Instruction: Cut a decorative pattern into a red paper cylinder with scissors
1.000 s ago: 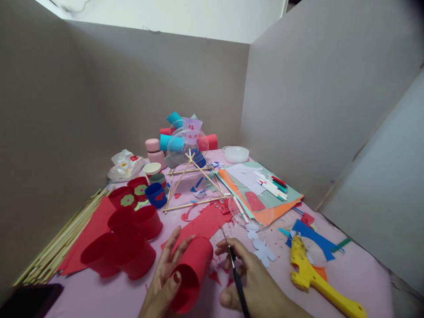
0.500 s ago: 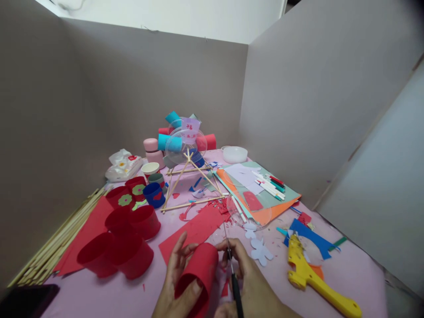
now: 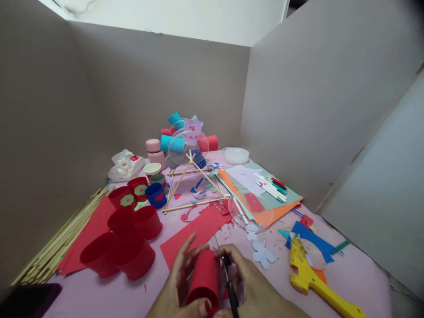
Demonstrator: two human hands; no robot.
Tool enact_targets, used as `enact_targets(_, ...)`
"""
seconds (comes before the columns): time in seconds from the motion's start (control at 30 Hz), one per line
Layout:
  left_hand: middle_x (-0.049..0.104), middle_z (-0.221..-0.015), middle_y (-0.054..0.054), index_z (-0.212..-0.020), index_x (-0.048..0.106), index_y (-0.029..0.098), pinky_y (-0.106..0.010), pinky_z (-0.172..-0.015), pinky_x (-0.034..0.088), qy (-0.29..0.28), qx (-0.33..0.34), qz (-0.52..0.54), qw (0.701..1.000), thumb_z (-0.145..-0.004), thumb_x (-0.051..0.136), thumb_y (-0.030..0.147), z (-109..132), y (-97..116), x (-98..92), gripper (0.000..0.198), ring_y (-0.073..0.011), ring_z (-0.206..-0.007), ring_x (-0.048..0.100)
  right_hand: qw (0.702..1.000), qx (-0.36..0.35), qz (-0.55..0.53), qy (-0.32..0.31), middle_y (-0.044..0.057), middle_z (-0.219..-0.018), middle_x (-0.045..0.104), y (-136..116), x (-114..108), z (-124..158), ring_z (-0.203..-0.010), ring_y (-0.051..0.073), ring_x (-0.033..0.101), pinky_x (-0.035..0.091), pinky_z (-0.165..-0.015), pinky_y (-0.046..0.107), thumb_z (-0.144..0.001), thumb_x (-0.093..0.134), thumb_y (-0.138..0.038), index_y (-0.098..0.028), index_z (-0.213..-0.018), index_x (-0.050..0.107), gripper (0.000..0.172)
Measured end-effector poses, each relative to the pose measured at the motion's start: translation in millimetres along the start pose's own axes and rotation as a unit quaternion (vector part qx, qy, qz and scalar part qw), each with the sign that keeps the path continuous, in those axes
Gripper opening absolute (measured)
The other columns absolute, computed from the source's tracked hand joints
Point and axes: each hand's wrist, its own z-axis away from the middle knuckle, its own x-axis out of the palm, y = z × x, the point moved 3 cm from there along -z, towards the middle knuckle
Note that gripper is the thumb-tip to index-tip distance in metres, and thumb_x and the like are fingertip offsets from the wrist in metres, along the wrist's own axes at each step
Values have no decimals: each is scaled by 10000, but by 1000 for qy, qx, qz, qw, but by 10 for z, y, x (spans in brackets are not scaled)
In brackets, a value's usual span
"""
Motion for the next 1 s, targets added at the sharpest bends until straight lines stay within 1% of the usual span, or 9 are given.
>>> enact_targets(0.1, 556, -1313, -130, -1340, 404, 284, -423, -1046, 350, 17, -24, -20, 999, -460, 785, 646, 9, 11, -46, 1025, -340, -1297, 416, 999, 13, 1, 50, -8, -869, 534, -31, -90, -15, -631, 127, 459, 381, -586, 251, -587, 738, -527, -233, -1047, 502, 595)
enact_targets(0.17, 555, -1319, -134, -1353, 383, 289, -462, -1059, 318, 40, -14, -31, 999, -443, 767, 679, -8, 11, -99, 1062, -361, -1281, 427, 994, 17, 59, 94, -2, -880, 539, -47, -177, -29, -635, 125, 449, 361, -581, 245, -675, 681, -442, -224, -1037, 518, 454)
enact_targets(0.23, 550, -1331, -128, -1361, 368, 302, -484, -1061, 300, 54, -12, -32, 998, -445, 755, 691, -34, 4, -147, 1068, -374, -1284, 417, 984, 26, 144, 106, -19, -819, 551, -53, -233, -43, -640, 130, 449, 330, -564, 236, -688, 676, -329, -224, -997, 558, 347)
enact_targets(0.37, 570, -1321, -115, -1369, 362, 298, -451, -1044, 321, 71, -6, -8, 997, -460, 751, 684, -53, 28, -186, 1062, -370, -1320, 368, 966, 49, 246, 64, -74, -629, 489, -57, -203, -46, -584, 119, 416, 271, -525, 225, -621, 732, -235, -226, -803, 597, 227)
enact_targets(0.5, 591, -1298, -93, -1322, 446, 299, -393, -994, 386, 77, -2, 3, 997, -461, 775, 650, -17, 89, -145, 986, -357, -1266, 442, 959, 45, 276, 43, -73, -630, 499, -93, -133, -33, -575, 116, 418, 254, -515, 221, -589, 777, -270, -221, -737, 584, 248)
enact_targets(0.6, 593, -1287, -77, -1313, 457, 323, -363, -935, 433, 70, -5, 20, 997, -475, 778, 638, 4, 105, -107, 951, -345, -1207, 507, 956, 42, 289, 40, -73, -637, 501, -101, -127, -42, -578, 115, 415, 257, -522, 219, -591, 790, -296, -223, -730, 590, 254)
enact_targets(0.7, 577, -1300, -86, -1310, 457, 330, -410, -966, 404, 71, -9, 26, 997, -466, 782, 639, 6, 88, -98, 956, -365, -1210, 498, 954, 29, 296, 39, -75, -645, 501, -88, -138, -48, -586, 114, 421, 262, -531, 215, -595, 790, -296, -226, -741, 598, 251)
enact_targets(0.83, 552, -1327, -95, -1316, 447, 334, -494, -1059, 277, 77, -16, 24, 997, -460, 785, 639, 2, 67, -102, 970, -390, -1279, 408, 953, 24, 299, 37, -71, -636, 490, -66, -143, -38, -579, 113, 418, 258, -525, 214, -640, 739, -294, -223, -746, 605, 185)
enact_targets(1.0, 537, -1323, -110, -1331, 429, 318, -497, -1042, 307, 67, -14, 26, 997, -486, 779, 627, 7, 81, -96, 965, -392, -1265, 426, 953, 14, 300, 34, -73, -619, 459, -86, -131, -42, -571, 108, 395, 241, -516, 214, -675, 701, -309, -223, -719, 590, 147)
